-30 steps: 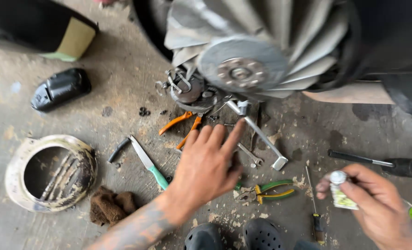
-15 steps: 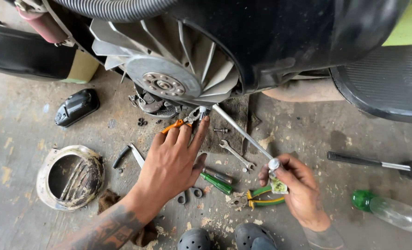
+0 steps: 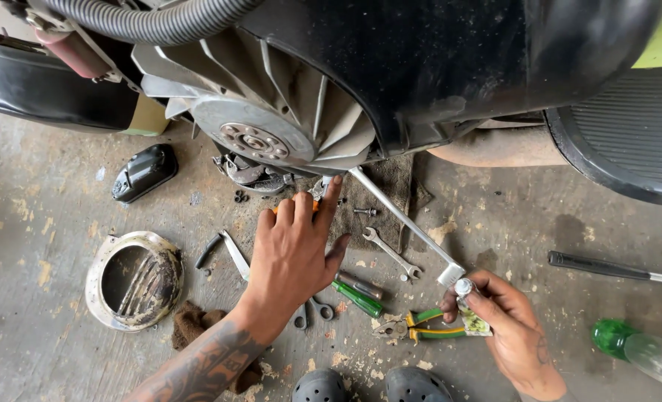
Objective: The person works on a motorcycle engine, applying grease to a bolt and inserting it into the engine casing. They use a wrench to tighten the bolt and then wipe their hands with a cloth.
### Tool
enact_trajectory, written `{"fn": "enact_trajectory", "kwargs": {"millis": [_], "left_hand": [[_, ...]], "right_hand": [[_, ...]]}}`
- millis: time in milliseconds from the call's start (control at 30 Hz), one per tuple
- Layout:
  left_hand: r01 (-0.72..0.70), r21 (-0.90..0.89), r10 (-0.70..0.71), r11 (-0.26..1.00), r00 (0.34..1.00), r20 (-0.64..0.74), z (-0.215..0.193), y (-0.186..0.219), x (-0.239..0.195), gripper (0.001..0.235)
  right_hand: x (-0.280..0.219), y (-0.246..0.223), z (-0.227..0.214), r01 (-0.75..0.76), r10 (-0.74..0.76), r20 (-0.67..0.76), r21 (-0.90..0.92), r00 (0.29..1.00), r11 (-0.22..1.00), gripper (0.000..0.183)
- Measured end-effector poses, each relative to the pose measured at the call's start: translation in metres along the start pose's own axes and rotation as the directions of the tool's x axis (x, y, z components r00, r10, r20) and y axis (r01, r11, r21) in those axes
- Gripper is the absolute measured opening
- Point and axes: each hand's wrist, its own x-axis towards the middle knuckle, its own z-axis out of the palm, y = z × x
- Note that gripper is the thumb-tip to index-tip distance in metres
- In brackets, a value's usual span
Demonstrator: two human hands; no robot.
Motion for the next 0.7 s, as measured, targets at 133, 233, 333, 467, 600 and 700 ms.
{"fn": "enact_trajectory", "kwargs": {"millis": [133, 233, 333, 467, 600, 700], "left_hand": [[0.031, -0.005, -0.031, 0.999, 1.0, -0.001, 0.005, 0.009, 0.005, 0.077], [0.024, 0.035, -0.024, 0.999, 1.0, -0.021, 0.007, 0.013, 0.008, 0.074], [0.001, 0.084, 0.0, 0.996, 1.0, -0.011, 0.006, 0.016, 0.012, 0.073], [-0.034, 0.118, 0.026, 0.992, 0.997, 0.066, 0.014, 0.021, 0.013, 0.071], [-0.116, 0.113, 0.105, 0.987, 0.989, 0.1, 0.023, 0.024, 0.008, 0.065], [-0.098, 0.097, 0.092, 0.99, 0.993, 0.07, 0.007, 0.031, 0.002, 0.071]], "right_hand": [[-0.001, -0.002, -0.006, 0.012, -0.012, -0.018, 0.008, 1.0, 1.0, 0.02], [-0.002, -0.002, -0.007, -0.002, 0.002, -0.043, -0.017, 0.999, 1.0, 0.02], [-0.001, 0.0, -0.006, -0.032, 0.031, -0.05, -0.03, 0.998, 0.999, 0.018], [0.0, 0.006, -0.007, -0.047, 0.044, -0.043, -0.061, 0.998, 0.997, 0.018], [0.0, 0.006, -0.007, -0.077, 0.072, -0.058, -0.095, 0.996, 0.992, 0.021], [0.003, 0.009, -0.012, -0.062, 0.055, -0.069, -0.097, 0.996, 0.993, 0.021]]}}
